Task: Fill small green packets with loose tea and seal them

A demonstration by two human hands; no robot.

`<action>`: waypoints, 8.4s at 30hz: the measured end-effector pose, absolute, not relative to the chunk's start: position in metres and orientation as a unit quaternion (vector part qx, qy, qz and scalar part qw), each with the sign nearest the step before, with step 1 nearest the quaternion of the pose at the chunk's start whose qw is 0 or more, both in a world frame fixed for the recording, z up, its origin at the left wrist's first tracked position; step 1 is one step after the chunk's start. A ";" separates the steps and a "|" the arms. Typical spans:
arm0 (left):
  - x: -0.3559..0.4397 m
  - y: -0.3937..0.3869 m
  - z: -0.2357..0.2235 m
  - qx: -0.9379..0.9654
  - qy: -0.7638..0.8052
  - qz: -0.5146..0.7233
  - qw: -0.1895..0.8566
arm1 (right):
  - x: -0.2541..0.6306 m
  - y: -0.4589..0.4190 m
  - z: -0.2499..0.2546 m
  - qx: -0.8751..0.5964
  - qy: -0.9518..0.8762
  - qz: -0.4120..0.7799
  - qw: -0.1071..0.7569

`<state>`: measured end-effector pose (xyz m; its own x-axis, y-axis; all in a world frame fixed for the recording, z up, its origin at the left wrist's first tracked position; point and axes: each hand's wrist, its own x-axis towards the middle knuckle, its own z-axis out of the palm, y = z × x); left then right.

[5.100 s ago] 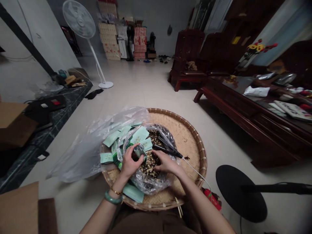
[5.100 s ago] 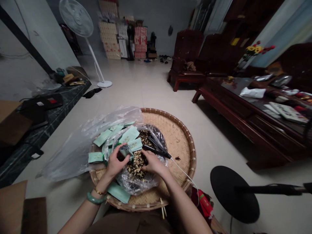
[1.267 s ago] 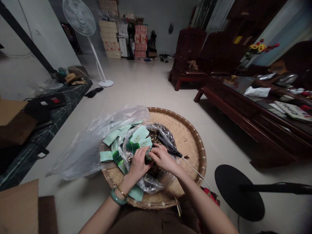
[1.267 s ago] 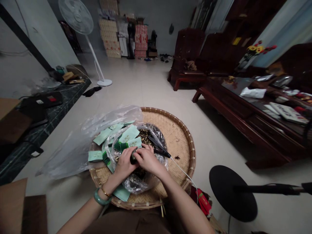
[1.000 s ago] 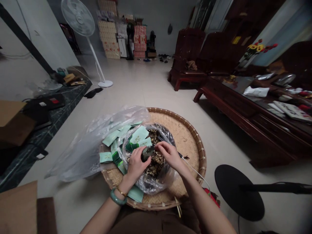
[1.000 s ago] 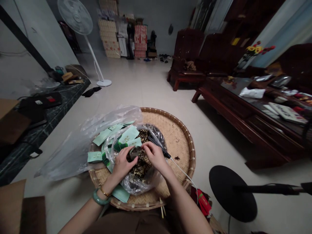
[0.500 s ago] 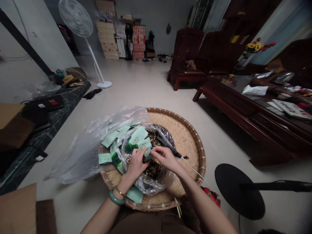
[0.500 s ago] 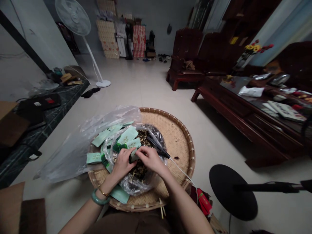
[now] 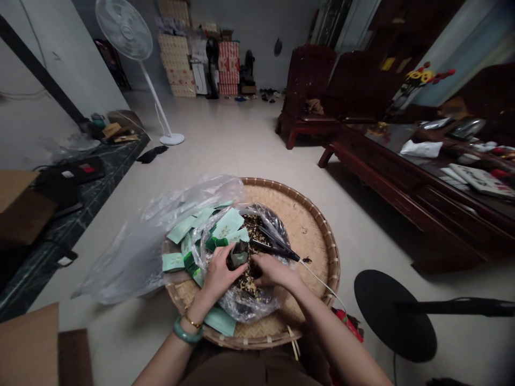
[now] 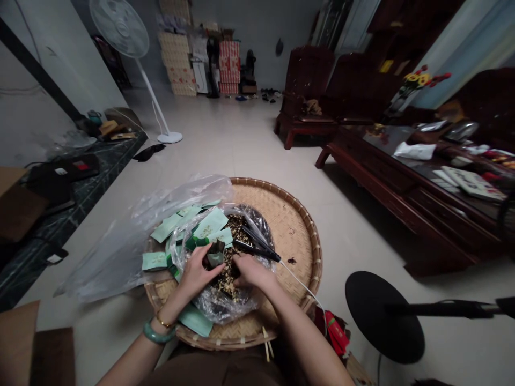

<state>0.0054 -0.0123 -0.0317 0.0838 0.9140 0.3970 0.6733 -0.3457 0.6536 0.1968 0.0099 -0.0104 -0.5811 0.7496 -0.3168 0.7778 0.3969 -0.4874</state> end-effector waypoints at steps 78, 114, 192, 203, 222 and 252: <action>0.006 -0.008 -0.002 0.505 0.468 0.357 0.631 | 0.227 0.010 0.064 0.383 0.708 -0.434 -0.405; 0.005 -0.011 -0.002 0.681 0.408 0.488 0.363 | 0.199 -0.018 0.026 0.421 0.710 -0.357 -0.437; 0.026 -0.002 0.001 0.585 0.487 0.318 0.564 | 0.224 0.016 0.056 0.455 0.557 -0.528 -0.451; 0.019 -0.002 0.022 0.661 0.406 0.466 0.425 | 0.213 -0.010 0.048 0.396 0.690 -0.354 -0.492; 0.031 -0.009 0.033 0.496 0.484 0.478 0.540 | 0.199 -0.003 0.042 0.485 0.576 -0.515 -0.409; 0.029 -0.013 0.021 0.434 0.409 0.310 0.740 | 0.200 0.009 0.020 0.493 0.551 -0.543 -0.398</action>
